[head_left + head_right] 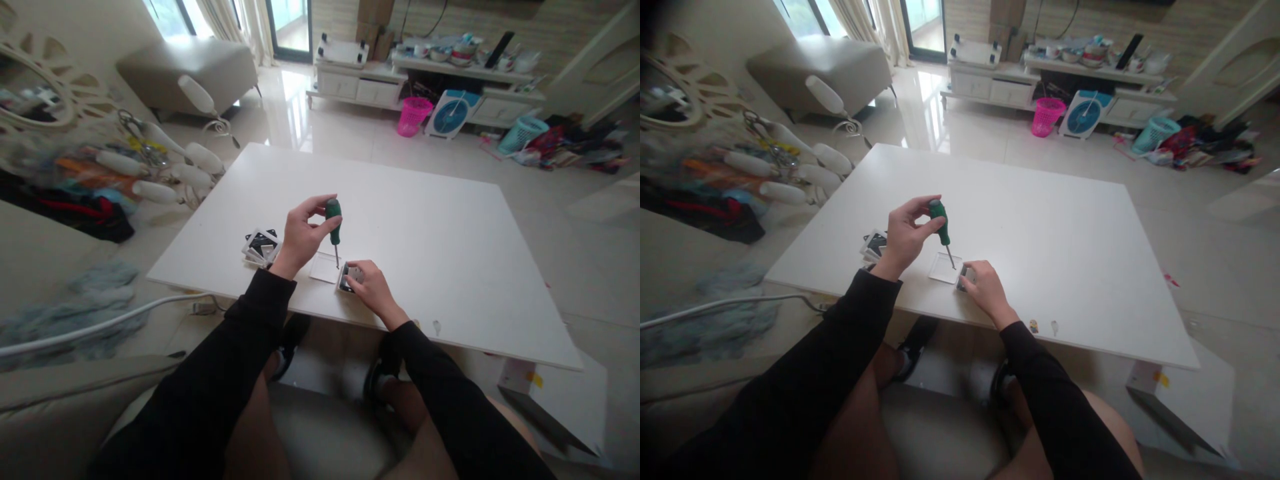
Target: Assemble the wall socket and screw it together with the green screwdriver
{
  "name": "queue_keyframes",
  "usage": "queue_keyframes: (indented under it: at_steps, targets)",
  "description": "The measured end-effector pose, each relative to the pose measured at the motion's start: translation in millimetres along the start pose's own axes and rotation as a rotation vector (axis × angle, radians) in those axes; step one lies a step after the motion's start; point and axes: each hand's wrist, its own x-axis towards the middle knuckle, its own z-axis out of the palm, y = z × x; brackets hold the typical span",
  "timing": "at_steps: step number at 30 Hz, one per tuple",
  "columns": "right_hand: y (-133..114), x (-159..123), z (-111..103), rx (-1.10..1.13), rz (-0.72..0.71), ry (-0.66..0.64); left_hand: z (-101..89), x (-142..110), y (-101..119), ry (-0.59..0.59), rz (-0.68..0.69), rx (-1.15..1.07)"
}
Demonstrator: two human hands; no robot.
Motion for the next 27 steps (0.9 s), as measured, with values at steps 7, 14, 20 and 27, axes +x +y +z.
queue_keyframes:
  at_steps: [7, 14, 20, 27]
  targets:
    - [-10, 2, 6, 0.225, 0.078, 0.034, 4.8, -1, 0, -0.027, -0.009, -0.138]
    - [-14, 1, 5, 0.313, 0.127, 0.089, 6.9, -1, 2, -0.039, -0.009, -0.159]
    - [-13, 0, 4, 0.317, 0.162, 0.133, 8.3, 0, 1, -0.035, -0.003, -0.154]
    - [-15, -2, 3, 0.317, 0.175, 0.169, 8.5, -1, 3, -0.033, 0.005, -0.154]
